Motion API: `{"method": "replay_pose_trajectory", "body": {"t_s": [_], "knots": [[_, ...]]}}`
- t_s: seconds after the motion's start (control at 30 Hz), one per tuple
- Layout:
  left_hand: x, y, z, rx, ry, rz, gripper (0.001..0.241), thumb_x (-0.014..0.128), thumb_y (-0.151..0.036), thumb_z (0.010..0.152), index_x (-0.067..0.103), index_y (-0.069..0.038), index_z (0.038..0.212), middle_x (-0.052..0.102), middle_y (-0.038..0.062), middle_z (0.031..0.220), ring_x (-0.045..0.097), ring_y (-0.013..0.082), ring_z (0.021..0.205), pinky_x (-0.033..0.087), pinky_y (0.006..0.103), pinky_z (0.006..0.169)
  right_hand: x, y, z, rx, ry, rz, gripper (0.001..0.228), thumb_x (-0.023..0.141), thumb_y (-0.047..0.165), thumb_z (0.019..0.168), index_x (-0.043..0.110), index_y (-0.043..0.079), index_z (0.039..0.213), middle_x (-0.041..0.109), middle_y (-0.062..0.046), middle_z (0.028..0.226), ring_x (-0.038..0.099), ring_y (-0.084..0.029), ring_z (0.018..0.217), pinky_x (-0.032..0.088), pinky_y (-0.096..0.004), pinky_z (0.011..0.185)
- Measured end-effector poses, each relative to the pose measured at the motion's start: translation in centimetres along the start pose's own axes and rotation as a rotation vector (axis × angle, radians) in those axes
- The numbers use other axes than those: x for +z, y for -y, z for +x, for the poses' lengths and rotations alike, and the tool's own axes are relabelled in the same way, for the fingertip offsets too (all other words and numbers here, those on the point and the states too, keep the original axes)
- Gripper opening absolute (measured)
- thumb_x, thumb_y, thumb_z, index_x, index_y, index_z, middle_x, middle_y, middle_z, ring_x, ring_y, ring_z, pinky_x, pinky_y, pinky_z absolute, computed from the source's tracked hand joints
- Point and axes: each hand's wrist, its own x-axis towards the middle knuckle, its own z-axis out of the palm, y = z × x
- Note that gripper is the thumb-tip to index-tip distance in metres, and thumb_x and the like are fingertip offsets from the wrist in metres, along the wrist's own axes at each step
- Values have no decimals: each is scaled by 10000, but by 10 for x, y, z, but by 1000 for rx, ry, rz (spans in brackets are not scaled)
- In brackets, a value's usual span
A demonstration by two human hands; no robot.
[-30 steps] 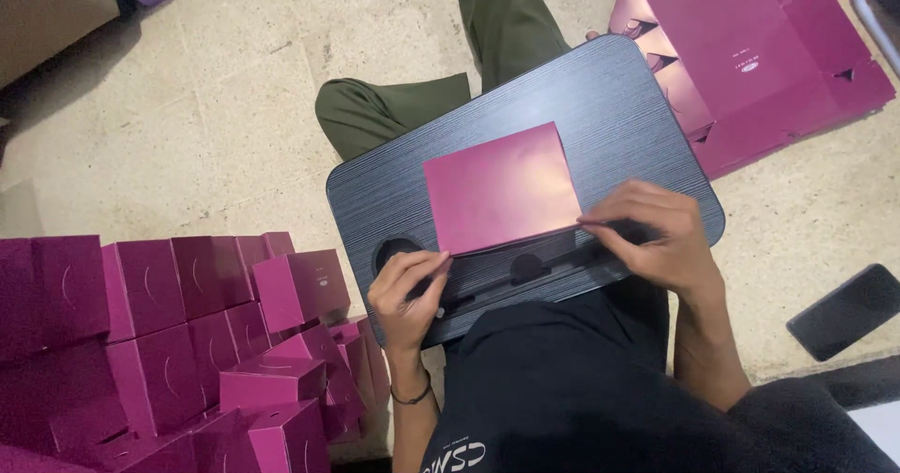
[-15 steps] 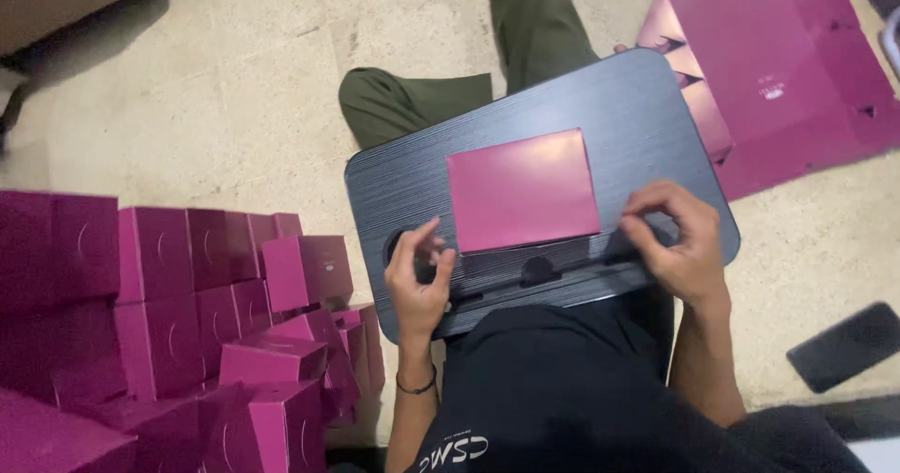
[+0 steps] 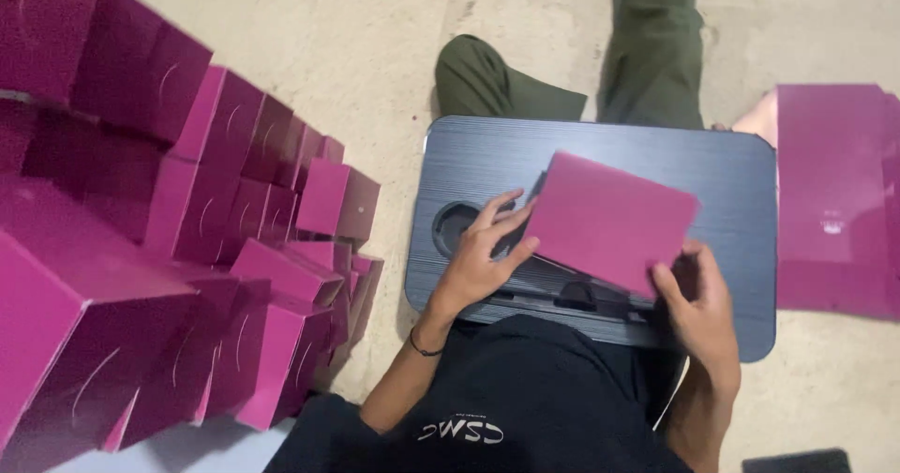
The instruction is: Folding flat cardboard templates into assembled boxes
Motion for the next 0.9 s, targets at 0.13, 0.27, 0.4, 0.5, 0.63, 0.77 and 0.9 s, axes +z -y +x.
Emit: {"method": "replay_pose_trajectory", "body": {"t_s": [0.13,0.27,0.4,0.5,0.63,0.77,0.9], "knots": [[-10,-2,-2,90,40,-260,565,628,-330,1012,441,-196,1528,370,137,1640,346,279,1547,320,437,1246,12,-6,-9,3,125,374,605,644,283,902,483,16,1420,594,-109,1325,540,-185,1238,417,-346,1091],[-13,8,-2,130,-71,-518,592,737,-230,933,521,-76,1462,528,129,1505,494,243,1432,390,348,1240,25,-9,-14,41,81,385,667,752,226,788,511,11,1371,631,-132,1283,579,-194,1177,467,-351,1031],[-12,15,-6,91,-135,-784,717,788,-149,884,443,-39,1502,534,121,1503,617,183,1246,485,280,1105,37,30,-11,65,132,424,919,771,59,644,396,36,1483,555,-157,1436,518,-208,1313,394,-365,1167],[-17,19,-7,134,-262,-607,707,807,-282,858,492,-71,1455,539,93,1425,503,219,1349,531,368,1108,42,39,-7,45,163,456,947,764,24,644,357,47,1498,525,-162,1455,531,-227,1300,470,-380,1085],[-15,31,-7,154,-191,-905,1137,706,-705,787,227,-75,1604,386,151,1528,573,232,1263,478,356,1082,47,48,2,-22,89,537,872,770,146,663,411,32,1449,562,-128,1364,536,-196,1239,441,-352,1083],[-13,32,-6,144,-231,-795,1034,572,-777,855,282,-72,1554,304,173,1624,527,294,1343,465,449,1116,48,88,11,-83,196,700,1012,813,426,586,465,-23,1424,622,-152,1316,601,-240,1204,477,-406,1064],[-7,29,-6,131,-256,-572,934,599,-694,858,350,-64,1500,374,179,1563,530,303,1339,453,447,1104,45,197,29,-159,379,820,1148,896,495,534,449,-52,1440,627,-180,1309,628,-280,1192,518,-446,1033]]}}
